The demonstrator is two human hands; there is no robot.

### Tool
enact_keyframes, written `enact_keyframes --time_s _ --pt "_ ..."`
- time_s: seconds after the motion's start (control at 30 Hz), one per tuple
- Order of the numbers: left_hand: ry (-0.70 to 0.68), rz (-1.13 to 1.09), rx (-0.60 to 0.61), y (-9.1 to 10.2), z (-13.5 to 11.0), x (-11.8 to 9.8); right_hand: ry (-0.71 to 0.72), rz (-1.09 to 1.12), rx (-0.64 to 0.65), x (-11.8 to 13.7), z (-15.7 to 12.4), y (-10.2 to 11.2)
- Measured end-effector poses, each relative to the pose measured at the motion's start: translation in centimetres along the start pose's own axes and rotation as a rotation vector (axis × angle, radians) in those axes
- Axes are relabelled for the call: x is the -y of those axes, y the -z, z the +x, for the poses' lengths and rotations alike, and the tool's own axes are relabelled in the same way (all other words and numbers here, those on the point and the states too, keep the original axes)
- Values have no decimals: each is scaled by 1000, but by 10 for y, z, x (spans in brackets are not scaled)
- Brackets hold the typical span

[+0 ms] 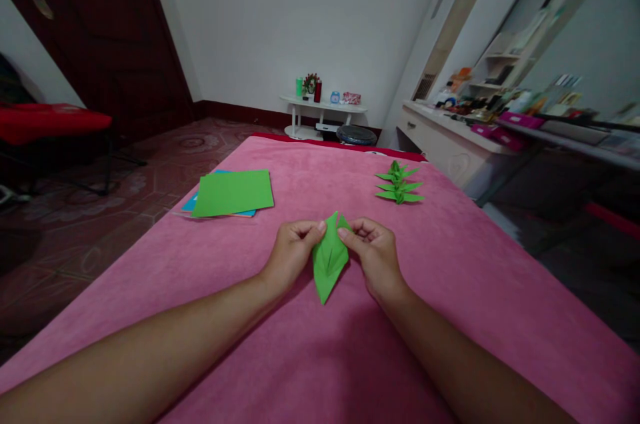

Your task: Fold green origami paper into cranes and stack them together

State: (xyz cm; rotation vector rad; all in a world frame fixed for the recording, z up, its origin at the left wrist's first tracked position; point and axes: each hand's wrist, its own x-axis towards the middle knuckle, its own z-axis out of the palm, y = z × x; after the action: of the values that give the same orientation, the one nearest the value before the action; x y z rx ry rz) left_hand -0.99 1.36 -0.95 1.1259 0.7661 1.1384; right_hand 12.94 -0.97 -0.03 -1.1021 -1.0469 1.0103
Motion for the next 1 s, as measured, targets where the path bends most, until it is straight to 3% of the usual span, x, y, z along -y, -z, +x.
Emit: enact_keyframes --time_s 0.13,0.33,0.67,1.0 --pt "24 -108 5 -3 -1 -2 -55 70 -24 -5 3 5" --pt "53 -110 118 -3 -3 -9 -75 120 -26 -6 4 7" --pt "74 -46 50 -2 -1 -6 -80 119 17 -4 2 3" --pt "43 -5 64 -1 2 -4 -96 128 48 -6 2 3"
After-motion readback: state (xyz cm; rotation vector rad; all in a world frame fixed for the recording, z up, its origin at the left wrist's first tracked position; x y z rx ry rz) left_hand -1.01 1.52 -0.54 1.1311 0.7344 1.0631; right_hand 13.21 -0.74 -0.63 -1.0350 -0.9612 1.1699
